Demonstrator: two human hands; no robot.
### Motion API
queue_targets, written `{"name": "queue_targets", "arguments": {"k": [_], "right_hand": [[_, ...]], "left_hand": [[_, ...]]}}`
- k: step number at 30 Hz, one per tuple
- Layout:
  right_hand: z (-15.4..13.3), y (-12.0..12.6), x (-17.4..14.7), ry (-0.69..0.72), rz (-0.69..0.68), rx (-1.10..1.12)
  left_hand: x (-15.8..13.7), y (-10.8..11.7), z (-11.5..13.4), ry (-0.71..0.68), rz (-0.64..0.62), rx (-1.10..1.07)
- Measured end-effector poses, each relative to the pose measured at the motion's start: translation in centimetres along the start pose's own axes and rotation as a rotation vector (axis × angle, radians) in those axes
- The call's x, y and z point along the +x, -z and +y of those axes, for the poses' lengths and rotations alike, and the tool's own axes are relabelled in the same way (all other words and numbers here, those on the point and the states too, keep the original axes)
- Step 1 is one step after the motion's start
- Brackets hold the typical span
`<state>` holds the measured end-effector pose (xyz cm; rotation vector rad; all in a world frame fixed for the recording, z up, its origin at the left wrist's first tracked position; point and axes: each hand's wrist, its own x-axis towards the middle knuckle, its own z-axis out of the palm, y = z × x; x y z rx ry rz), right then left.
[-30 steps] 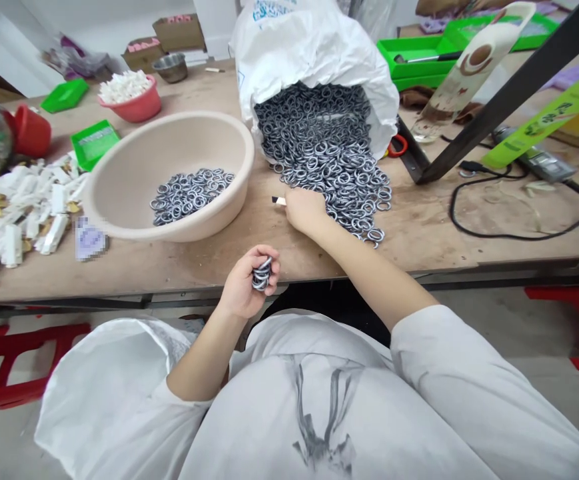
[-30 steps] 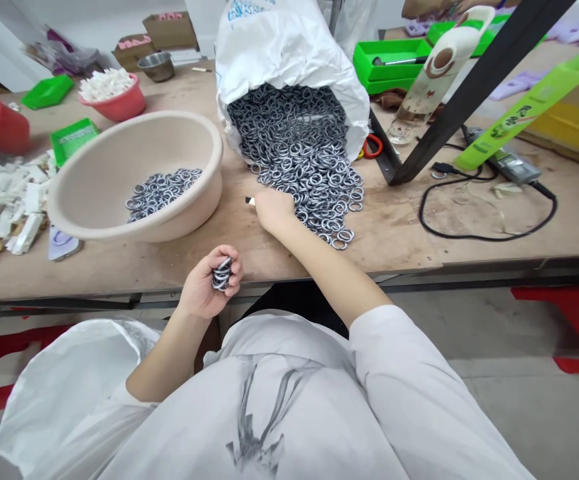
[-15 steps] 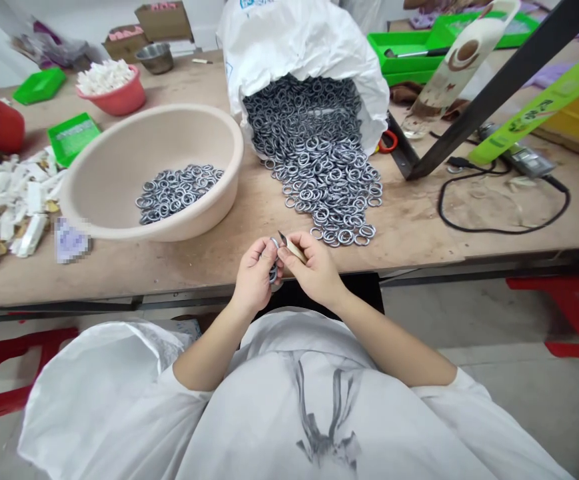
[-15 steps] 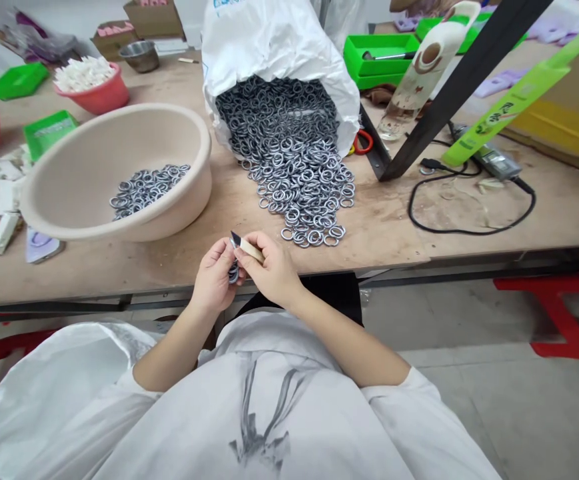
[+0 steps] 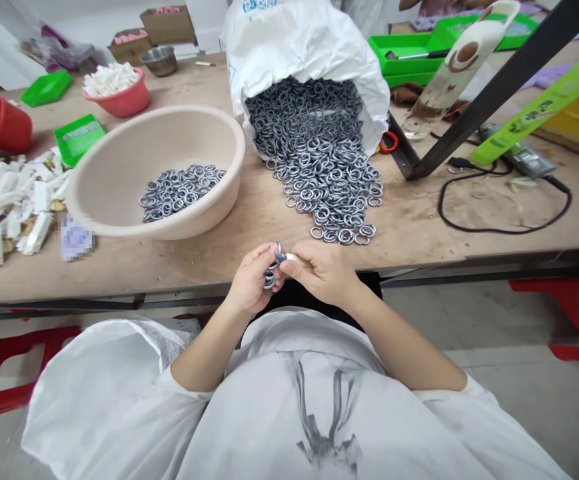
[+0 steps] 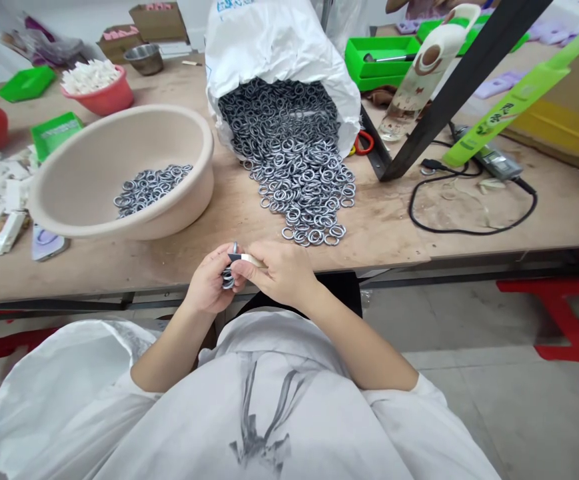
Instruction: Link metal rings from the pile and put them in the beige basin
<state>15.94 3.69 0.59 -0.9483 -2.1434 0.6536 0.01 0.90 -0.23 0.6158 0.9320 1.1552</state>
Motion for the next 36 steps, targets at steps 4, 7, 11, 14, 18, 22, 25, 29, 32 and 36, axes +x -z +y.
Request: {"name": "queue_targets", "arguments": {"k": [4, 7, 11, 14, 18, 22, 25, 29, 32, 36], "right_hand": [[-0.4, 0.3, 0.1, 0.022, -0.02, -0.014], [-0.4, 0.3, 0.1, 0.028, -0.053, -0.01], [1.0, 0.0, 0.5, -0.113, -0.036, -0.072], [3.0, 0.0, 1.9, -0.324, 0.05, -0.215], [4.5, 0.0, 5.3, -0.374, 0.014, -0.464], [5.1, -0.8, 9.1, -0.363, -0.113, -0.671], [5.4, -1.4, 11.0, -0.394, -0.203, -0.7], [5.3, -1.1, 10.7, -0.348, -0.145, -0.521], [4.3, -0.6, 8.5, -0.253, -0.104, -0.075], [2.2, -0.8, 4.6, -0.193, -0.116, 0.581]], "left_hand": [[-0.2, 0.1, 0.1, 0.004, 0.002, 0.027], [-0.3, 0.2, 0.1, -0.007, -0.004, 0.038], [-0.7, 0.4, -0.2, -0.023, -0.113, 0.086], [-1.1, 0.6, -0.2, -0.001, -0.206, 0.114], [-0.9, 1.0, 0.3, 0.013, -0.11, 0.078], [-0.4, 1.6, 0.7, 0.004, -0.051, 0.03], [0.0, 1.9, 0.8, -0.003, 0.005, -0.022], [0.5, 2.0, 1.1, 0.056, 0.088, -0.097], [0.8, 1.7, 1.2, 0.057, 0.11, -0.115], [1.0, 1.0, 0.6, 0.0, 0.053, -0.068]]}}
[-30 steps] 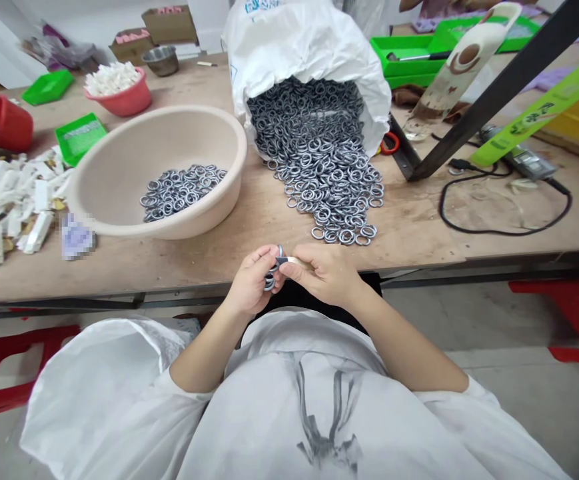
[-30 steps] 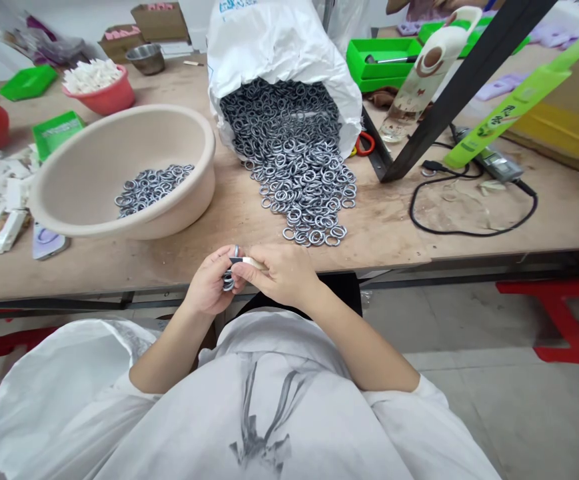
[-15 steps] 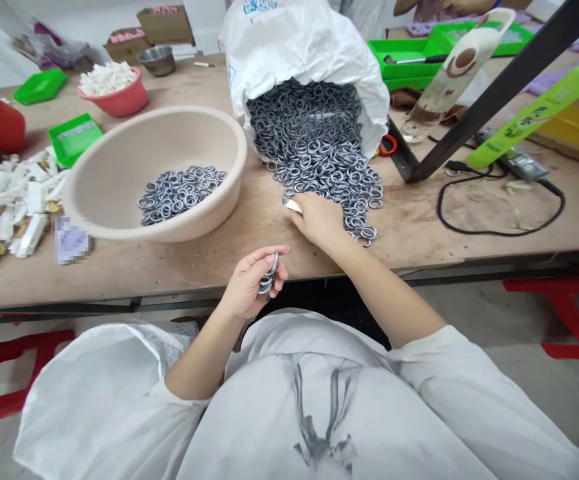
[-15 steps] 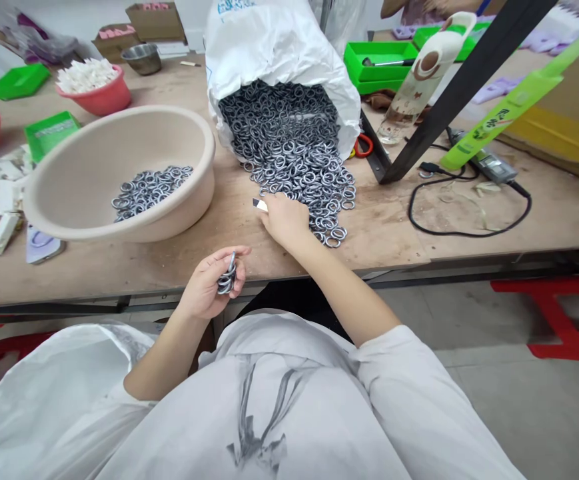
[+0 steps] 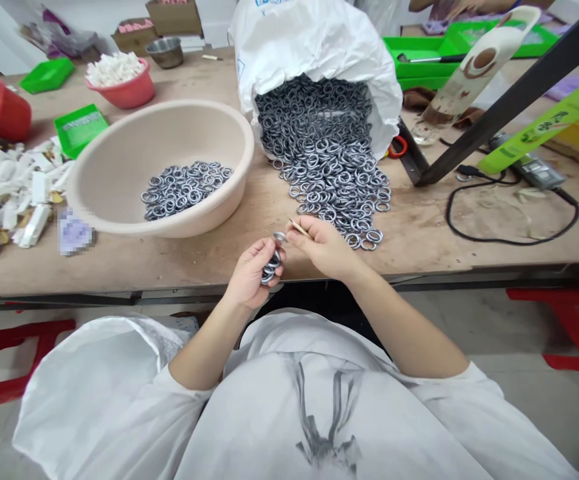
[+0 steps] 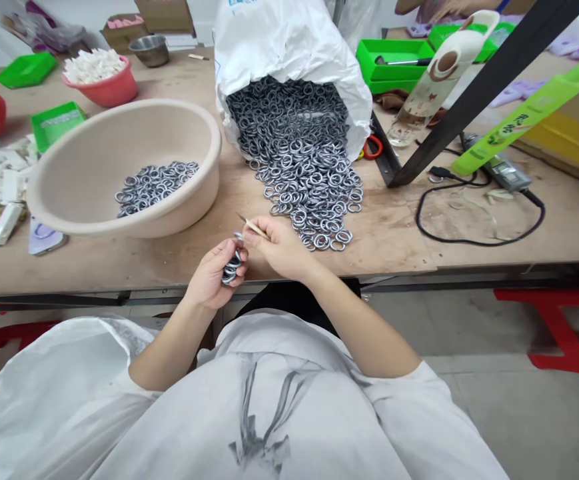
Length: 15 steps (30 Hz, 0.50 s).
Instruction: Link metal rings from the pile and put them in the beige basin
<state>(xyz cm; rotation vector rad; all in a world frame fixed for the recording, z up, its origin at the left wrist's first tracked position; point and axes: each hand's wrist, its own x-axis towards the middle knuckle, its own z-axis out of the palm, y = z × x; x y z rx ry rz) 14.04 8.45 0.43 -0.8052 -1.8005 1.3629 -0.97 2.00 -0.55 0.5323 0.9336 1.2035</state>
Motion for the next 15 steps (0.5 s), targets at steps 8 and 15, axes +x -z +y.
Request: {"name": "queue_targets", "arguments": {"k": [8, 15], "right_hand": [[1.8, -3.1, -3.7, -0.033, 0.138, 0.129], [1.0, -2.5, -3.8, 0.075, 0.11, 0.098]], "left_hand": [[-0.4, -1.0, -1.4, -0.075, 0.013, 0.056], [-0.9, -0.6, -0.7, -0.118, -0.095, 0.088]]}}
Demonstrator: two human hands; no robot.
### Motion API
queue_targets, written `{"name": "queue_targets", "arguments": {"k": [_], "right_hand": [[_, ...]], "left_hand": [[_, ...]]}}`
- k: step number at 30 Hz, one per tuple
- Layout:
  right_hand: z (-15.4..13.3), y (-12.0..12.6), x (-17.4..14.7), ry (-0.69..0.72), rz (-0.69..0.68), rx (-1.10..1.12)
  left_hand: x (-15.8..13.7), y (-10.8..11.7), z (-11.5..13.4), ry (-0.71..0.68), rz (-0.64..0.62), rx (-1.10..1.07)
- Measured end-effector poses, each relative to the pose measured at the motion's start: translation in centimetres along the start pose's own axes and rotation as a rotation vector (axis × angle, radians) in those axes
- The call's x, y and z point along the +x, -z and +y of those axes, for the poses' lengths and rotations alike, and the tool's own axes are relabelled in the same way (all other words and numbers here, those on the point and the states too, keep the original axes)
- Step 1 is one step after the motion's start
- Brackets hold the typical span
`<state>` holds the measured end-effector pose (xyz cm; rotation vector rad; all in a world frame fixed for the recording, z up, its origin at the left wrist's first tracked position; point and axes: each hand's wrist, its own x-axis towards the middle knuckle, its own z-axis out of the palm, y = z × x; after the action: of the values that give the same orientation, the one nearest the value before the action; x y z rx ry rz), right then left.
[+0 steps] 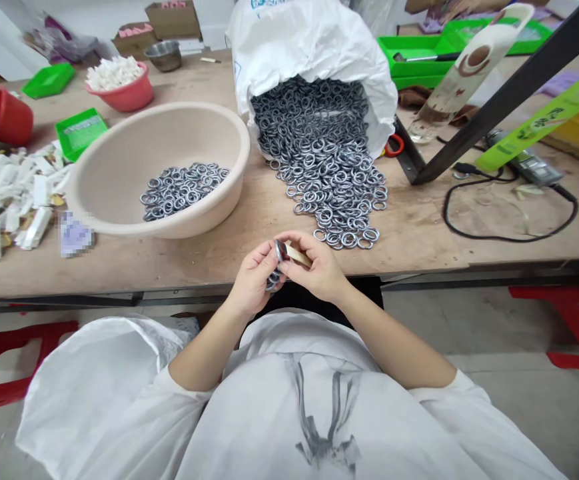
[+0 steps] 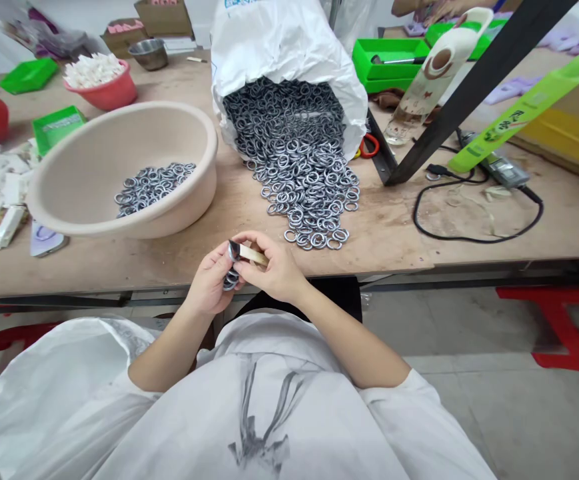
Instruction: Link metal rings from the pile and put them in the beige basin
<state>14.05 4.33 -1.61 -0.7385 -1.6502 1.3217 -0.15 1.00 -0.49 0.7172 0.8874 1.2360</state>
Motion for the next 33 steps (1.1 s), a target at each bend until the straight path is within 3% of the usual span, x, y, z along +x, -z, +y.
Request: {"name": "queue_targets", "arguments": {"k": [3, 7, 12, 16, 29, 33], "right_hand": [[-0.4, 0.7, 0.1, 0.11, -0.001, -0.098], [-1.2, 1.6, 0.1, 0.104, 0.028, -0.175], [-3.4, 2.7, -0.2, 0.201, -0.154, -0.551], [-4.3, 3.1, -0.4, 0.236, -0.229, -0.704], [-4.2, 3.4, -0.4, 0.187, -0.244, -0.71], [-3.2, 4.2, 0.3, 0.14, -0.127, -0.636]], "left_hand": [[0.0, 0.2, 0.1, -0.007, -0.016, 0.035], [0.1, 0.7, 0.2, -0.085, 0.0, 0.213], [0.0, 1.1, 1.5, -0.248, -0.015, 0.538], [-0.1, 1.0, 2.4, -0.288, -0.06, 0.648], [0.0, 1.4, 2.5, -0.275, -0.141, 0.692], [-0.2, 1.8, 1.9, -0.223, -0.234, 0.66]]}}
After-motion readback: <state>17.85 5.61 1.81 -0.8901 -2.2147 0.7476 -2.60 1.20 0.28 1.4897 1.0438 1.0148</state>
